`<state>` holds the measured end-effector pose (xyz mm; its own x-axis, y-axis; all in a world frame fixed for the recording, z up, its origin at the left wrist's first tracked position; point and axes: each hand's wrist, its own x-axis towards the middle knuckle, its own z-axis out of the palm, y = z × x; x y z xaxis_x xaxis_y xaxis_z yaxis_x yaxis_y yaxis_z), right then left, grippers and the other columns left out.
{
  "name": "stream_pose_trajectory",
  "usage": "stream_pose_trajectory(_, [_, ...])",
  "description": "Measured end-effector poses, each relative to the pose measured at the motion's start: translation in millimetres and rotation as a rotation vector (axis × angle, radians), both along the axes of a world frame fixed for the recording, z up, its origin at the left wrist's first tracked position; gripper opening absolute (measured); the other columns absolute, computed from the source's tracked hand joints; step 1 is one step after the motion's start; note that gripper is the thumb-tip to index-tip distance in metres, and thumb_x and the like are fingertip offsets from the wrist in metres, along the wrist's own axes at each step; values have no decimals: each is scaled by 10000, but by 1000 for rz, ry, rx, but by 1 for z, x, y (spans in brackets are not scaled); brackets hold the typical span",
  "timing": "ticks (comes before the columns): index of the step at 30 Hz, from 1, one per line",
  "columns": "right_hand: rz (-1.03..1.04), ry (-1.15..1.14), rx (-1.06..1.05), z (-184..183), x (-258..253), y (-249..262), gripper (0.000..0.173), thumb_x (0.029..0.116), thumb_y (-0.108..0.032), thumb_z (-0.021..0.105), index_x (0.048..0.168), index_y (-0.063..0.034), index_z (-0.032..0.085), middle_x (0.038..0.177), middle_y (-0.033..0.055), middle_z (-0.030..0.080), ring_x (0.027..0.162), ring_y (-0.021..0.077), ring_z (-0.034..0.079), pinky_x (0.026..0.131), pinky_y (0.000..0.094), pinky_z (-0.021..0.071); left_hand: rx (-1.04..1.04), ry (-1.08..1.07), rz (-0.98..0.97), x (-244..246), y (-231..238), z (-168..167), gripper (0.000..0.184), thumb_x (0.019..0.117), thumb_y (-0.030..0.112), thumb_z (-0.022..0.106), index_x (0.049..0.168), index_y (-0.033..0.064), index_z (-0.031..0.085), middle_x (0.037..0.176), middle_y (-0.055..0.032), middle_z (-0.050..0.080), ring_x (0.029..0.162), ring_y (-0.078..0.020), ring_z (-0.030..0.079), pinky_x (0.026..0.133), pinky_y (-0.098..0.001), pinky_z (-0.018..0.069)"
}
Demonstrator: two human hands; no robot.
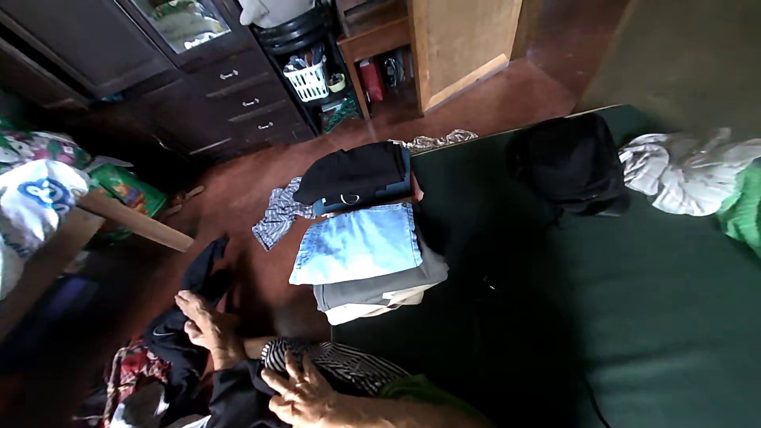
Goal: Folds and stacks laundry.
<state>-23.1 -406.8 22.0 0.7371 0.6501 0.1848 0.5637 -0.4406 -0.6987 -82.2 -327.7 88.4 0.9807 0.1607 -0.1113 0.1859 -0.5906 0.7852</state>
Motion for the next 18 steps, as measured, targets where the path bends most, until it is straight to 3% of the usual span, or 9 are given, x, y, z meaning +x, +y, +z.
stream_pose_trajectory(3, [-8, -28, -7, -5, 0, 4, 338, 878, -83, 736, 1216, -68, 723, 1629, 152, 369, 1510, 506, 227, 1129, 762, 230, 56, -153, -17, 21, -30, 31, 289, 910, -9, 648, 1134, -186, 610, 1190, -331, 626, 1047, -249, 630, 928, -237, 486])
stream_pose_trajectory(7, [26, 16, -38, -1, 0, 2, 358, 877, -86, 750, 1232, -63, 714, 1650, 147, 331, 1521, 504, 194, 1134, 769, 206, -87, -185, -261, -10, 25, -25, 516, 892, 121, 616, 1270, -219, 527, 1270, -362, 563, 1162, -254, 594, 1019, -230, 446])
stream_pose_trajectory(9, [43, 27, -49, 1, 0, 1, 346, 894, -81, 723, 1240, -66, 707, 1660, 136, 314, 1529, 492, 178, 1145, 759, 193, -8, -36, -210, -1, -2, 13, 493, 878, 63, 670, 1287, -178, 535, 1308, -341, 566, 1180, -280, 587, 1015, -281, 457])
stream_pose_trajectory(11, [38, 9, -17, -1, -3, 0, 345, 892, -81, 724, 1236, -69, 711, 1649, 142, 334, 1525, 487, 200, 1154, 743, 204, 72, -81, -196, 7, -27, 34, 525, 832, 40, 704, 1276, -179, 528, 1287, -368, 564, 1160, -344, 592, 996, -331, 478])
stream_pose_trajectory(18, [82, 43, -22, 8, -4, -6, 328, 931, -63, 675, 1258, -56, 695, 1656, 148, 317, 1528, 493, 183, 1166, 736, 181, 66, -84, -201, 8, -33, 32, 481, 833, 2, 700, 1248, -175, 536, 1247, -370, 574, 1105, -321, 599, 951, -292, 488])
